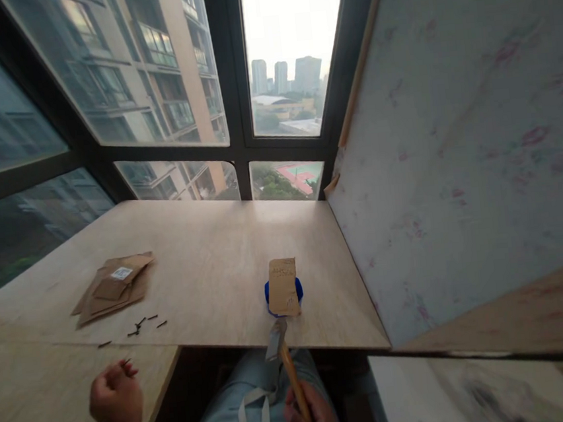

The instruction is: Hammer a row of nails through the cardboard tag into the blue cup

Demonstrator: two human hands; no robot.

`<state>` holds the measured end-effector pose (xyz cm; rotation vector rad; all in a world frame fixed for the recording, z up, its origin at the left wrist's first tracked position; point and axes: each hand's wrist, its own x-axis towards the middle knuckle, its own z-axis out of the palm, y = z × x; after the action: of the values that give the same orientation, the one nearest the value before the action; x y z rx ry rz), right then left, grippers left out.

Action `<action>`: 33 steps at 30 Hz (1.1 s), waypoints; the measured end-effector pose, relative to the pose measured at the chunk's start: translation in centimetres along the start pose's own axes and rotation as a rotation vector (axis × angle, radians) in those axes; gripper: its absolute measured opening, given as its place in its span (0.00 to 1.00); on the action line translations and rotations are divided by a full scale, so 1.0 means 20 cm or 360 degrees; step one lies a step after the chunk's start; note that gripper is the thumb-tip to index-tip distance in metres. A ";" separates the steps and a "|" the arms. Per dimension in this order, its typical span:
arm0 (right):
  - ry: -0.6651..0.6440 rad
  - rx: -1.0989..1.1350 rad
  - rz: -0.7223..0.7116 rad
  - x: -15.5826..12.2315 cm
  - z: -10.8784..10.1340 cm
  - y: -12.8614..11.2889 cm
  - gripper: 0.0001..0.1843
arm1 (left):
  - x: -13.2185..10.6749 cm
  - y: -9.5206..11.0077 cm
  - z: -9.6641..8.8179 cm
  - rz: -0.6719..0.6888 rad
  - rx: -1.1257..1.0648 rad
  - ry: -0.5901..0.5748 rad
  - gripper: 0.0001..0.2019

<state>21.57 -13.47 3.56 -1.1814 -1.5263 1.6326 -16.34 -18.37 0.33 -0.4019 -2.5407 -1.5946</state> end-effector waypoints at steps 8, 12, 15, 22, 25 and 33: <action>0.0161 -0.0159 0.0097 0.01 -0.18 -0.04 0.24 | -0.35 0.64 0.37 -0.0180 -0.0754 -0.0814 0.23; 0.0234 -0.0056 0.0107 0.03 -0.20 -0.06 0.21 | -0.44 0.83 0.49 -0.0578 -0.1155 -0.1353 0.26; 0.0255 0.0008 0.0094 0.05 -0.20 -0.04 0.21 | -0.48 0.89 0.60 -0.0673 -0.1204 -0.1577 0.23; 0.0303 0.0171 0.0199 0.18 -0.23 0.04 0.26 | -0.55 0.90 0.89 0.0076 -0.0867 -0.1693 0.16; 0.0300 0.0212 0.0193 0.25 -0.25 0.05 0.25 | -0.52 0.90 0.96 0.0227 -0.0801 -0.1708 0.08; 0.0281 0.0313 0.0162 0.40 -0.26 0.06 0.26 | -0.44 0.92 1.07 0.1138 -0.0459 -0.2026 0.09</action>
<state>23.09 -4.33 1.18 -1.2738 -1.1854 1.6536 -1.72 7.03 4.78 -2.6589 -2.0953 -1.5637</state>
